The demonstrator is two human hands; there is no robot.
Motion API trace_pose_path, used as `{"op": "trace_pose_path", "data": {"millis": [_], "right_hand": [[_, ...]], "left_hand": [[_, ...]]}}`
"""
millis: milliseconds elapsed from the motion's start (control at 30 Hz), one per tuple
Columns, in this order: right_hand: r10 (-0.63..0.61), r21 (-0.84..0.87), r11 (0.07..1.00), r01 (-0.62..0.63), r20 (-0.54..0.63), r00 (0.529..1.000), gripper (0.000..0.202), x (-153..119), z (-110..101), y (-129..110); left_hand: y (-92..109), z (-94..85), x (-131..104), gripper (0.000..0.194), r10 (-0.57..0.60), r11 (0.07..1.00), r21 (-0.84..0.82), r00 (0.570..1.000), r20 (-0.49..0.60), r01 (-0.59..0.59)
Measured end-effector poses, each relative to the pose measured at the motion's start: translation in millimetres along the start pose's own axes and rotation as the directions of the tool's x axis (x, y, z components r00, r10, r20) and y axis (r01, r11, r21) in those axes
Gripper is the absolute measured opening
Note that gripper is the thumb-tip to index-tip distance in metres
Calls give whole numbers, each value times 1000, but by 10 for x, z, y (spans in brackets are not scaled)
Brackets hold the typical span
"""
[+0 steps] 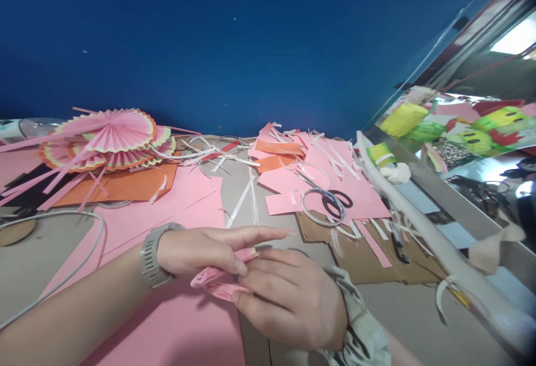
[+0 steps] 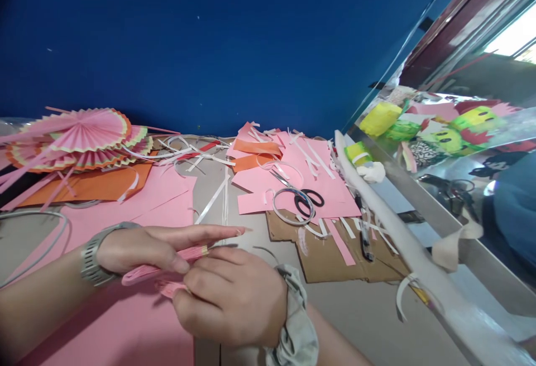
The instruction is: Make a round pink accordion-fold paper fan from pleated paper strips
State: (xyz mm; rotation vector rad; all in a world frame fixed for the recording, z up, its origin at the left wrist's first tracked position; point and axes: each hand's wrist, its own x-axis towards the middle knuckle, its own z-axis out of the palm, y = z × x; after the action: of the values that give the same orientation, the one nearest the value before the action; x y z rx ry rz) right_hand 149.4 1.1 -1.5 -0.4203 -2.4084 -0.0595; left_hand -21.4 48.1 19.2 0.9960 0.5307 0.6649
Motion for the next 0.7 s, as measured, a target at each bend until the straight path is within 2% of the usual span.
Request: {"op": "trace_pose_path", "data": {"millis": [133,200,233,300,367,500,600,700], "right_hand": [[39,22,999,-39,21,999,14,3,43,-20],[41,24,999,-41,14,999,16,-8,64,-20],[26,20,999,-26,10,1000,16,-17,66,-15],[7,31,999,-7,10,1000,14,-37,47,0],[39,78,996,-39,-1,999,13,-57,8,14],[169,288,944,-158,-11,986,17,-82,-71,7],[309,515,820,-251,-28,951,19,-85,-106,-21],[469,649,681,-340,-29,883,17,-86,-131,-42]], "left_hand": [[-40,-29,-50,37,37,995,92,999,31,-40],[-36,-48,-70,39,7,986,163,994,111,-25],[-21,-59,-75,41,-37,979,204,983,180,-1],[24,-74,-74,50,-150,960,272,934,325,59],[67,-60,-69,62,-196,957,273,905,378,93],[76,61,-80,68,-135,985,143,956,262,100],[38,149,-101,62,-120,991,77,974,190,107],[-3,188,-98,56,-111,994,35,987,120,108]]}}
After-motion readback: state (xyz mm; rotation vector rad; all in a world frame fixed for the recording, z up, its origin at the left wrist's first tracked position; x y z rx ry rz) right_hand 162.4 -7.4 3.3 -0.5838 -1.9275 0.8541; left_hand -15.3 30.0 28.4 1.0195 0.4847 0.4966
